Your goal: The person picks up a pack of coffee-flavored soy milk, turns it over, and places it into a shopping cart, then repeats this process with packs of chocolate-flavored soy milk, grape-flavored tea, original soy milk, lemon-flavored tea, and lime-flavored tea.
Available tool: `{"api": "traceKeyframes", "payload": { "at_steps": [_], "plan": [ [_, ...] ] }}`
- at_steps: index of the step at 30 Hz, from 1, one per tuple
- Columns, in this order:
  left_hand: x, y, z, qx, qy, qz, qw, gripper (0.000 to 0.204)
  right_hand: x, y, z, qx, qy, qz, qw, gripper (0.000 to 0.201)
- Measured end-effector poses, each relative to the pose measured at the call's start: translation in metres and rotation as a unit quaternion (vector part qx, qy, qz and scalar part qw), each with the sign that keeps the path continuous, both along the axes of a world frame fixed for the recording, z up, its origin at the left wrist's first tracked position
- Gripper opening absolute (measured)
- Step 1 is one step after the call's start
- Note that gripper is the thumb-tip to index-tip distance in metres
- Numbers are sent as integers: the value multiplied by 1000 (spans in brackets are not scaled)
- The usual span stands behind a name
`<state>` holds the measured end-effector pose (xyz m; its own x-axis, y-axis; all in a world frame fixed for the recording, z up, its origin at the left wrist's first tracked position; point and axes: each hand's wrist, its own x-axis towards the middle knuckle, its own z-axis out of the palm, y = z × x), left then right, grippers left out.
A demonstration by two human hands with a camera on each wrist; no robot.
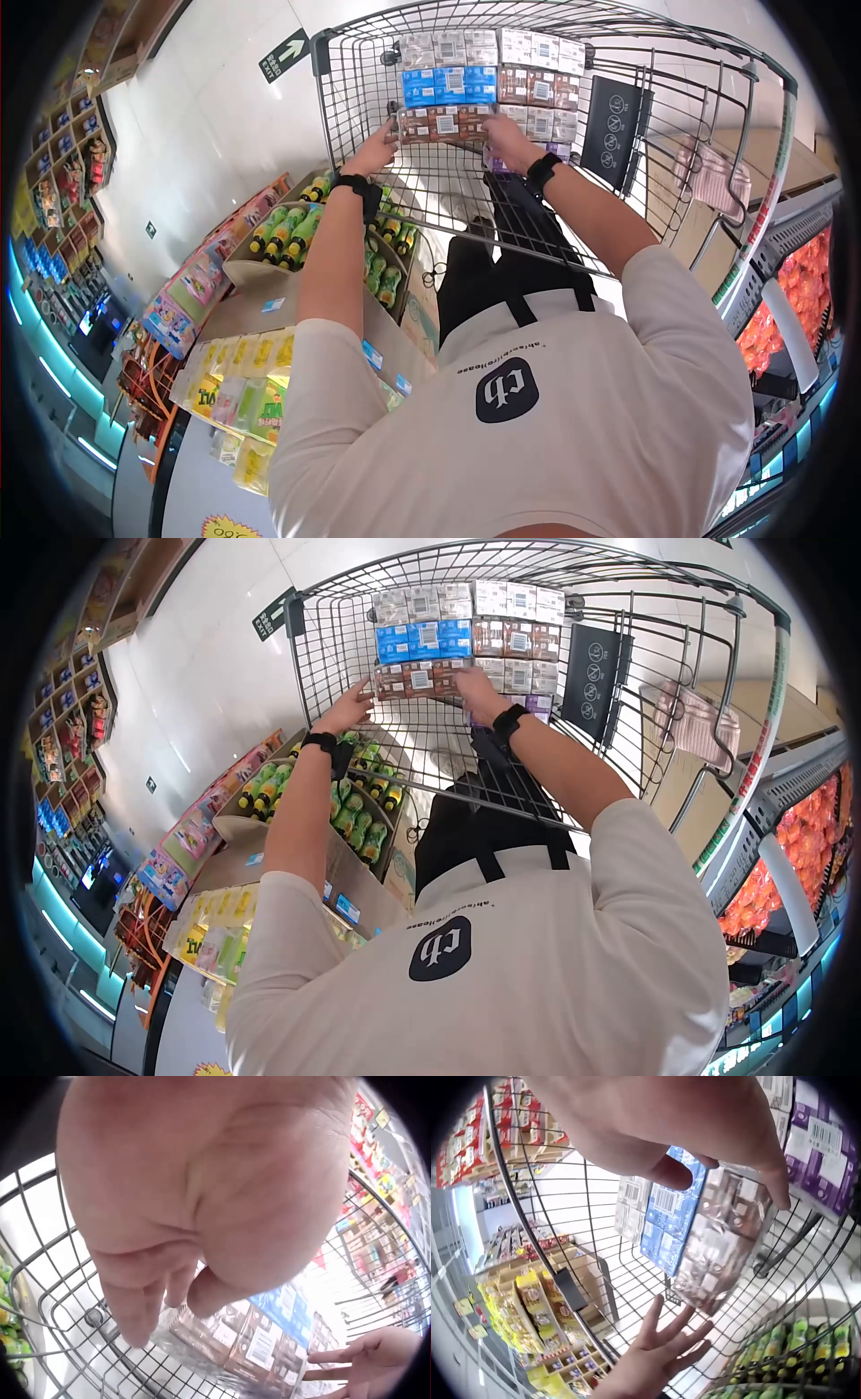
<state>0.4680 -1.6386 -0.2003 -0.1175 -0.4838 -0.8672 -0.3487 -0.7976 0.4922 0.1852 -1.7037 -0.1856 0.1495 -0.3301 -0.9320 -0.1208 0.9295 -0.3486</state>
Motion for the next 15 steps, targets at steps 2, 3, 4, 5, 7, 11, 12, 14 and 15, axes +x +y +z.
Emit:
{"api": "traceKeyframes", "payload": {
  "at_steps": [2,3,4,5,7,11,12,14,15],
  "plan": [
    [5,-4,-1,47,12,94,994,62,-2,6,-8,-24,-1,46,999,10],
    [1,-4,4,19,-18,117,993,56,-1,5,-11,-6,3,56,998,5],
    [-3,-6,6,15,-20,122,992,56,-2,4,-14,-10,0,61,998,5],
    [-5,-7,8,1,-27,120,992,53,-4,4,-17,-12,-17,72,997,8],
    [-5,-5,-3,-48,-49,99,993,46,0,1,-7,-15,-35,89,995,10],
    [-18,4,9,-80,-34,191,978,44,0,8,17,-41,-100,173,979,20],
    [-21,8,13,-88,-39,201,975,44,2,8,22,-42,-135,208,968,23],
    [-22,20,23,-140,-76,205,966,42,6,13,47,-29,-161,224,961,23],
    [-23,26,37,-196,-142,138,960,33,8,16,54,-16,-185,230,955,23]
  ]
}}
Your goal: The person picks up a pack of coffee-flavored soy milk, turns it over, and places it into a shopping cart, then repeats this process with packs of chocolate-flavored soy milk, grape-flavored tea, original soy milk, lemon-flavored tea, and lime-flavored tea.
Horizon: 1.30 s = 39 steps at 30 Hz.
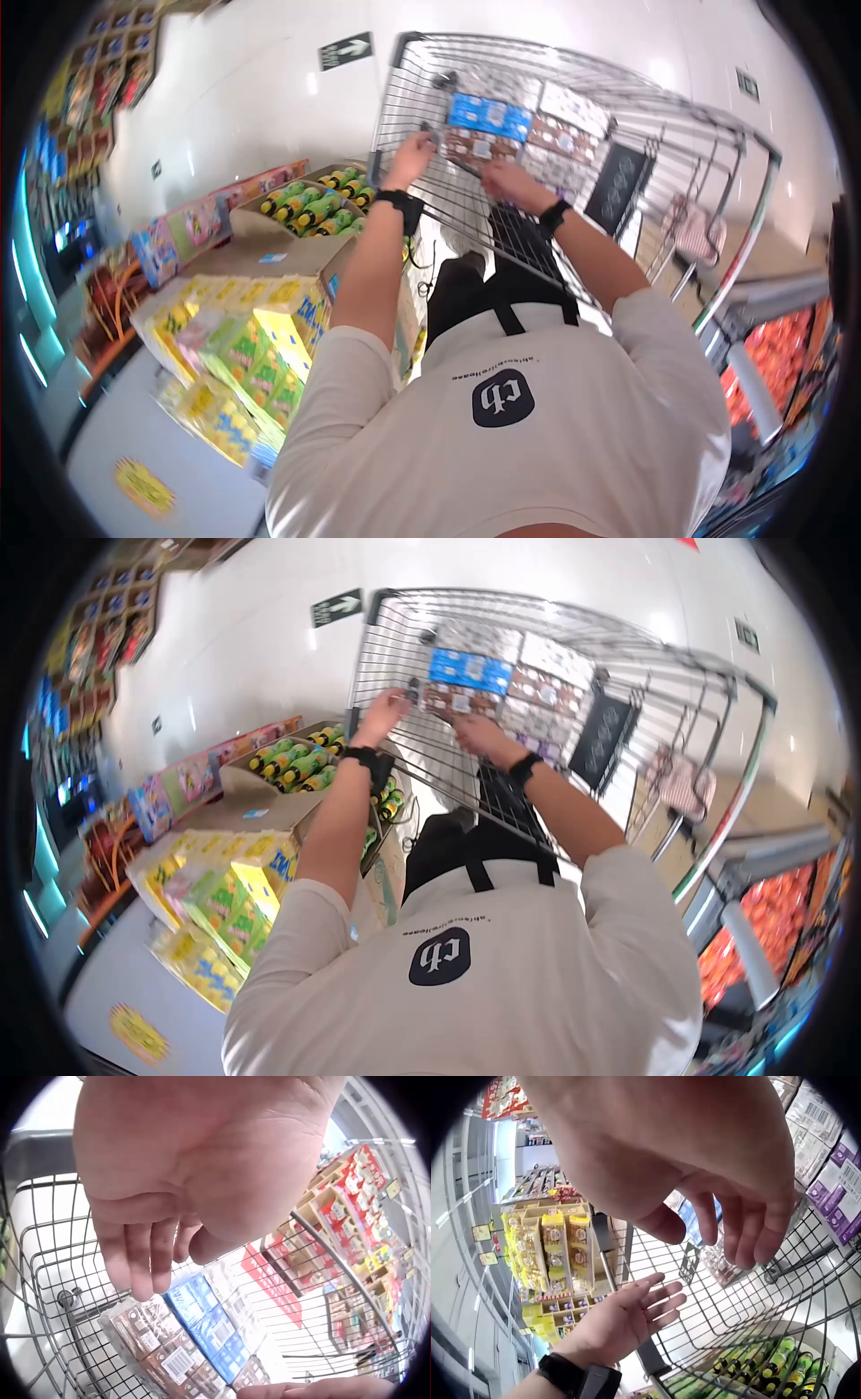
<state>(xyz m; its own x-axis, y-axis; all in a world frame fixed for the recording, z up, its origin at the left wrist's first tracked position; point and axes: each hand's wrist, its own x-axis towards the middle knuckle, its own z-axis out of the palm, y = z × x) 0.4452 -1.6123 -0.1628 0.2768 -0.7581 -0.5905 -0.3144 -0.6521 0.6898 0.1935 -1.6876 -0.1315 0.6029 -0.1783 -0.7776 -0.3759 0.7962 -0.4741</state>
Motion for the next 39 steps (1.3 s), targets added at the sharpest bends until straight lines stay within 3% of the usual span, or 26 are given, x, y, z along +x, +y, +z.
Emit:
{"api": "traceKeyframes", "payload": {
  "at_steps": [2,3,4,6,10,12,14,15,17,19,21,22,23,24,25,26,27,28,30,32,33,35,37,39],
  "plan": [
    [-4,19,17,-76,-47,57,994,30,1,9,4,-38,-53,50,997,19],
    [-11,26,47,-103,-77,75,989,28,4,11,11,-46,-70,95,992,21],
    [-15,38,44,-140,-111,108,978,27,9,16,22,-57,-42,121,990,23],
    [-32,60,99,-159,-146,162,963,25,14,30,30,-123,-18,205,971,42],
    [-60,136,126,-224,-192,150,944,19,18,52,62,-184,-14,352,917,57],
    [-77,192,118,-183,-205,164,948,20,16,69,72,-194,-12,388,901,61],
    [-97,253,120,-123,-166,204,957,22,6,86,72,-336,-5,331,882,54],
    [-112,290,105,-77,-154,223,959,23,-2,87,47,-347,-15,350,870,54],
    [-151,369,67,5,-133,248,960,25,-19,83,-15,-479,57,400,779,60],
    [-194,441,57,55,-101,262,958,24,-25,86,6,-485,32,469,737,58],
    [-251,514,32,35,-73,343,936,24,-56,66,-59,-625,10,516,586,44],
    [-290,559,-14,40,-100,361,926,23,-49,76,-19,-539,71,498,675,42],
    [-327,592,-23,76,-135,402,902,21,-48,96,26,-443,134,471,751,40],
    [-366,626,-54,182,-181,349,901,20,-55,92,15,-472,114,461,743,38],
    [-406,655,-87,322,-212,229,894,16,-69,82,-10,-497,94,448,737,36],
    [-426,672,-56,356,-158,-4,921,19,-78,71,-20,-534,124,488,679,38],
    [-469,694,-119,387,-62,138,909,31,-80,69,-21,-565,156,519,622,40],
    [-468,690,-115,382,-63,144,910,31,-83,82,3,-598,160,511,597,42],
    [-510,698,-85,308,138,350,874,28,-103,99,42,-633,154,515,558,39],
    [-515,691,-48,214,327,516,762,29,-116,103,49,-613,174,521,568,36],
    [-514,684,-49,171,393,614,662,29,-121,106,53,-592,189,529,578,33],
    [-490,661,-44,114,330,666,660,31,-125,107,46,-604,174,506,590,29],
    [-461,649,-49,84,313,640,697,25,-118,103,45,-623,153,558,526,28],
    [-423,638,-41,87,269,575,767,22,-116,107,50,-619,170,564,520,27]
  ]
}}
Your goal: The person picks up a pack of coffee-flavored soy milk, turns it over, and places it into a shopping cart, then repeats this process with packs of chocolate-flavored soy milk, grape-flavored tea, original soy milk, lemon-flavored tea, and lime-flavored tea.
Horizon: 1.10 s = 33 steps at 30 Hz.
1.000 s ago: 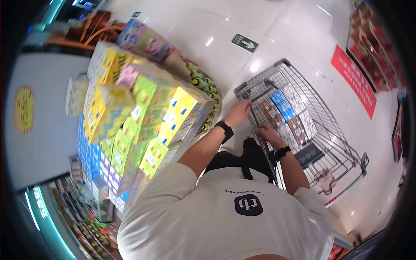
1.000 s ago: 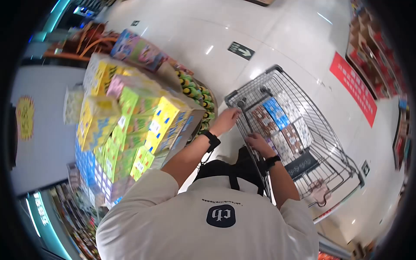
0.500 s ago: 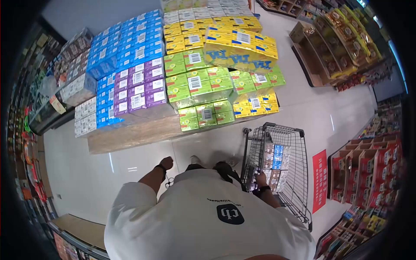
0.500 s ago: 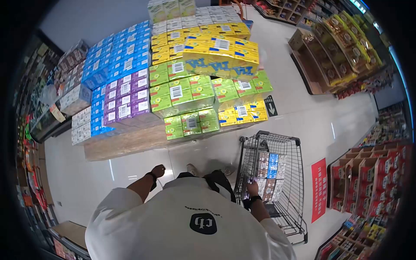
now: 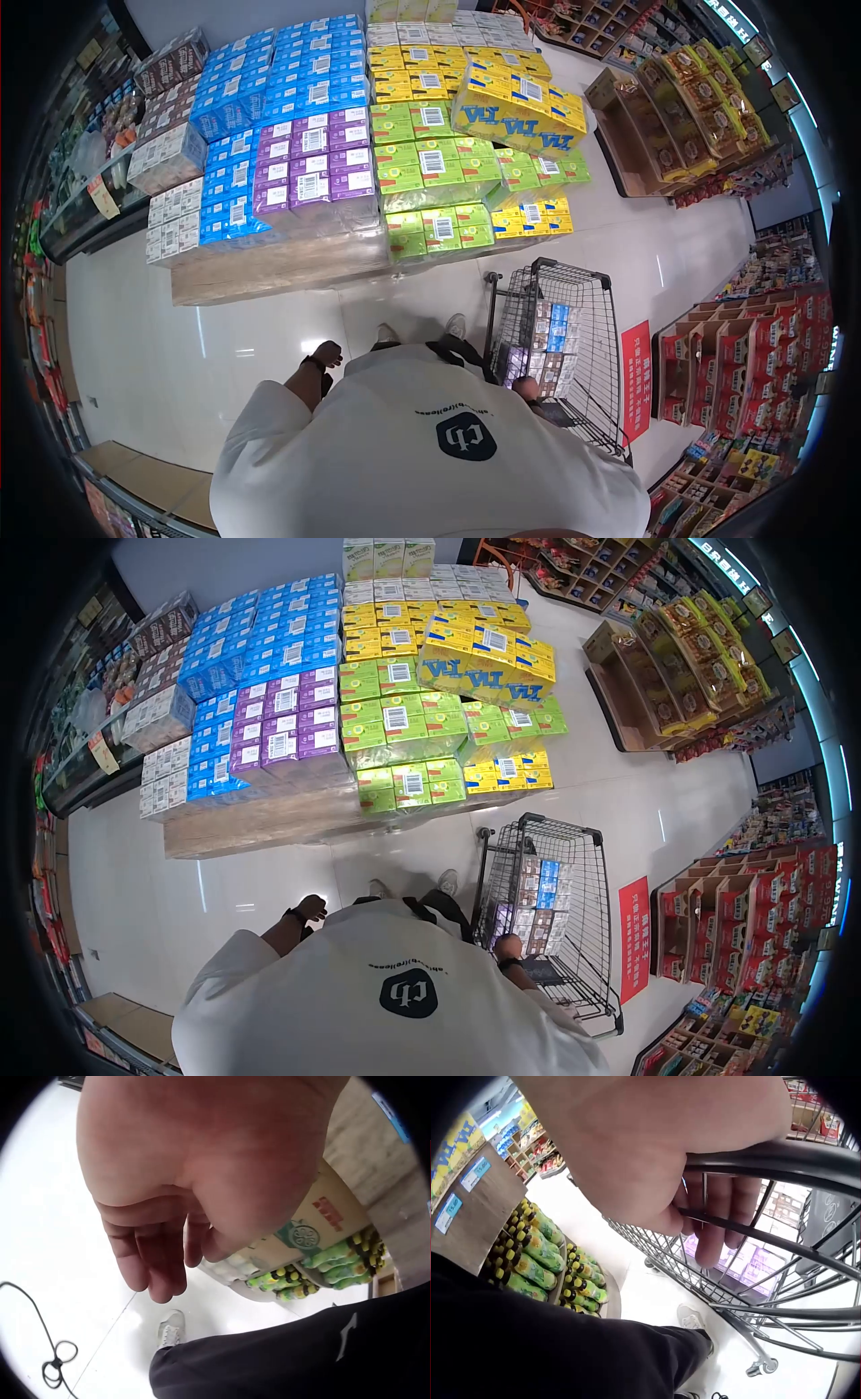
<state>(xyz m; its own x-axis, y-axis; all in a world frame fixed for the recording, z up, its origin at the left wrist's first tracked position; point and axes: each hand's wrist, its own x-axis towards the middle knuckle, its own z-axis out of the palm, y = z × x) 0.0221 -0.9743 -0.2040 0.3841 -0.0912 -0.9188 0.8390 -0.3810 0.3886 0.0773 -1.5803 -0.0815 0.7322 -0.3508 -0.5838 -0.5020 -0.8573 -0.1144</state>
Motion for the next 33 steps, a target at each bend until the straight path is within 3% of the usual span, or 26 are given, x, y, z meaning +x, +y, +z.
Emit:
{"api": "traceKeyframes", "payload": {
  "at_steps": [1,3,7,8,9,10,11,12,14,15,16,18,20,22,23,24,26,28,33],
  "plan": [
    [18,-6,12,1,-16,46,999,22,-2,-3,-6,-18,-20,-9,1000,27],
    [50,-18,42,48,-106,42,992,27,0,2,-2,-48,-35,-45,997,30],
    [98,-37,62,42,-164,84,982,28,3,-7,11,65,-71,-44,994,35],
    [103,-37,69,39,-171,81,981,28,2,-20,-9,70,-68,-42,994,35],
    [105,-36,73,44,-169,80,981,28,-6,-46,-58,102,-78,-66,990,33],
    [108,-36,71,30,-148,101,983,28,-2,-37,-49,133,-87,-91,983,32],
    [108,-35,69,15,-124,121,985,28,2,-35,-37,160,-68,-147,974,29],
    [103,-33,70,19,-116,117,986,28,-5,-53,-77,134,-133,-107,976,28],
    [91,-28,68,54,-96,155,982,30,1,-71,-90,132,-85,-83,984,30],
    [81,-19,57,56,-87,127,986,29,9,-67,-74,147,-100,-95,979,31],
    [78,-21,70,57,-59,97,992,29,15,-64,-60,161,-116,-108,974,31],
    [59,-9,37,46,19,62,997,26,28,-65,-46,157,-114,-81,978,33],
    [42,-15,41,46,19,18,999,26,34,-82,-66,145,-155,-58,976,35],
    [40,-20,48,43,14,-27,999,25,48,-86,-61,217,-148,-154,953,38],
    [40,-27,55,39,23,7,999,25,58,-85,-46,185,-130,-136,965,40],
    [41,-31,61,35,31,40,998,25,62,-100,-66,153,-145,-94,973,41],
    [46,-30,54,21,50,42,998,27,80,-102,-47,163,-84,-161,970,39],
    [57,-30,70,37,-13,45,998,28,87,-130,-86,183,-106,-143,967,39],
    [85,-35,90,51,-65,79,993,28,120,-144,-70,187,-90,-165,964,41]
  ]
}}
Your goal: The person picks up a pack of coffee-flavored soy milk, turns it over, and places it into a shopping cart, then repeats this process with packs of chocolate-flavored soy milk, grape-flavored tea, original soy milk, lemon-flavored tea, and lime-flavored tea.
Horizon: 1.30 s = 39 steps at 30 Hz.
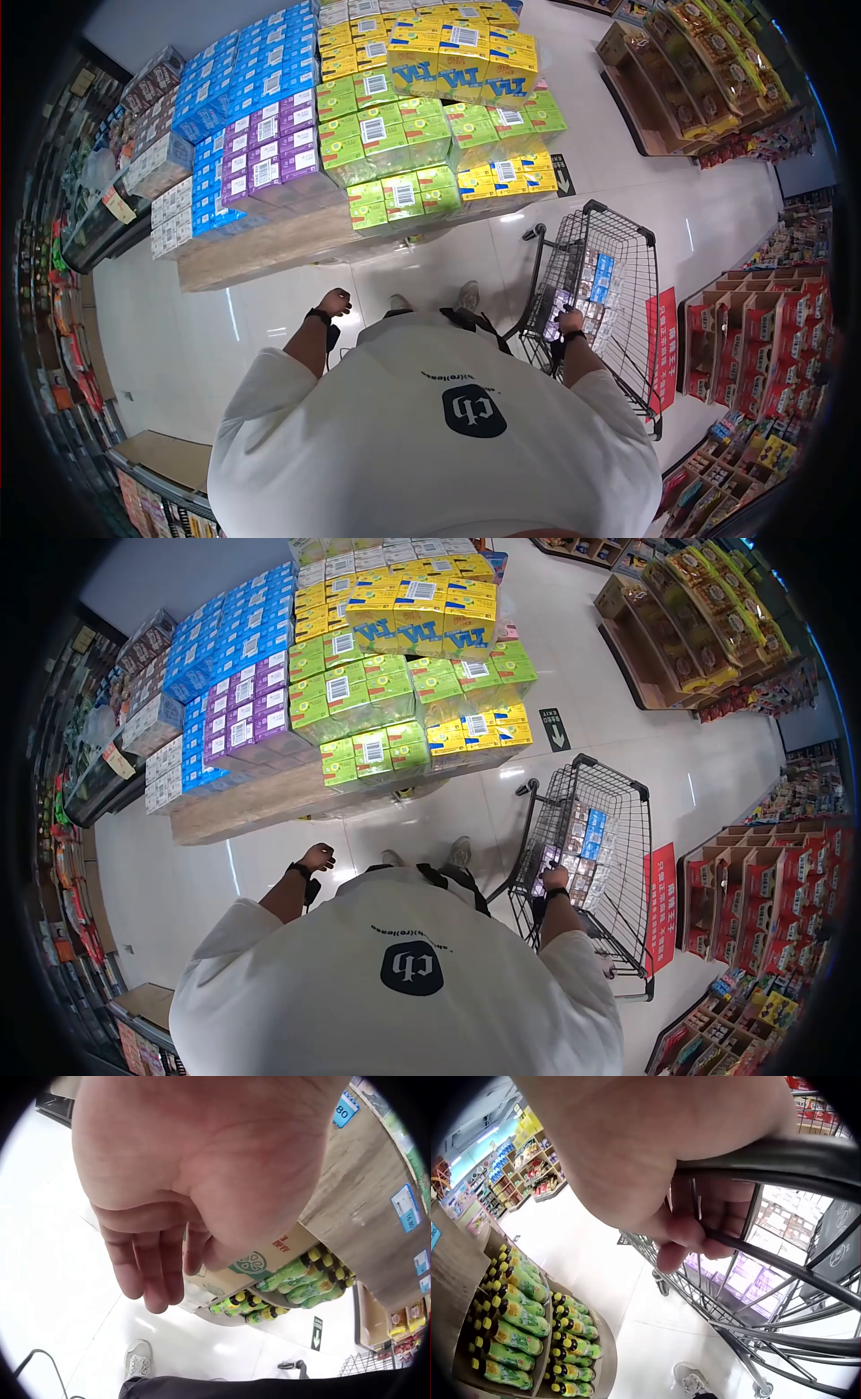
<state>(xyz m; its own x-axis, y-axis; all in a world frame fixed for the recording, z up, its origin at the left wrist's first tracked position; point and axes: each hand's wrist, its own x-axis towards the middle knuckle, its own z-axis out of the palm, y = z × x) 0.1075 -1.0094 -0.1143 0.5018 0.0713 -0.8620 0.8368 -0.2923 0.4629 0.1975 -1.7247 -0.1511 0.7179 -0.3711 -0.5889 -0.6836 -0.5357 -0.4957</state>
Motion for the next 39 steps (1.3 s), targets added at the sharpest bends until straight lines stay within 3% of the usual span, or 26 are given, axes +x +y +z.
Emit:
{"api": "traceKeyframes", "payload": {
  "at_steps": [3,6,9,10,13,20,22,25,27,29,30,31,32,33,34,36,37,38,39],
  "plan": [
    [6,4,4,8,-14,-13,1000,29,10,-3,-2,3,-11,-17,1000,47],
    [6,0,12,24,-3,-23,999,30,11,-20,-41,-57,-18,-15,998,29],
    [-8,6,9,-10,7,13,1000,30,11,12,1,-70,-15,-5,997,27],
    [-11,4,5,-2,13,13,1000,30,8,8,-16,-93,-67,30,993,36],
    [-22,-6,3,-3,40,39,998,27,3,2,-38,-125,-77,61,987,35],
    [-29,-17,7,-6,58,24,998,25,2,23,-10,-106,-67,54,991,33],
    [-20,-23,12,5,47,33,998,25,5,21,-14,-118,-81,75,987,31],
    [-15,-26,24,15,22,51,998,26,1,19,-25,-55,-119,36,991,30],
    [-7,-26,31,10,0,65,998,27,7,14,-20,-29,-84,41,995,36],
    [-1,-32,41,36,-69,3,997,25,23,10,17,65,94,95,989,48],
    [2,-31,40,47,-96,-27,994,26,37,18,48,87,158,73,981,60],
    [0,-25,30,48,-160,-59,984,29,48,21,65,84,158,79,981,60],
    [9,-35,56,73,-199,-76,974,29,57,24,75,-4,120,162,979,64],
    [28,-53,110,99,-238,-94,962,29,68,25,85,-91,79,242,963,68],
    [41,-65,151,100,-239,-90,962,29,83,25,92,-86,-50,212,972,67],
    [67,-86,226,48,-261,-80,961,29,134,28,108,-172,-169,168,956,60],
    [79,-93,256,26,-290,-78,954,28,165,44,153,-109,-244,194,944,55],
    [91,-101,285,5,-319,-76,945,28,188,74,205,-1,-296,139,945,50],
    [104,-111,318,12,-358,-77,930,29,209,101,251,57,-325,146,933,46]
  ]
}}
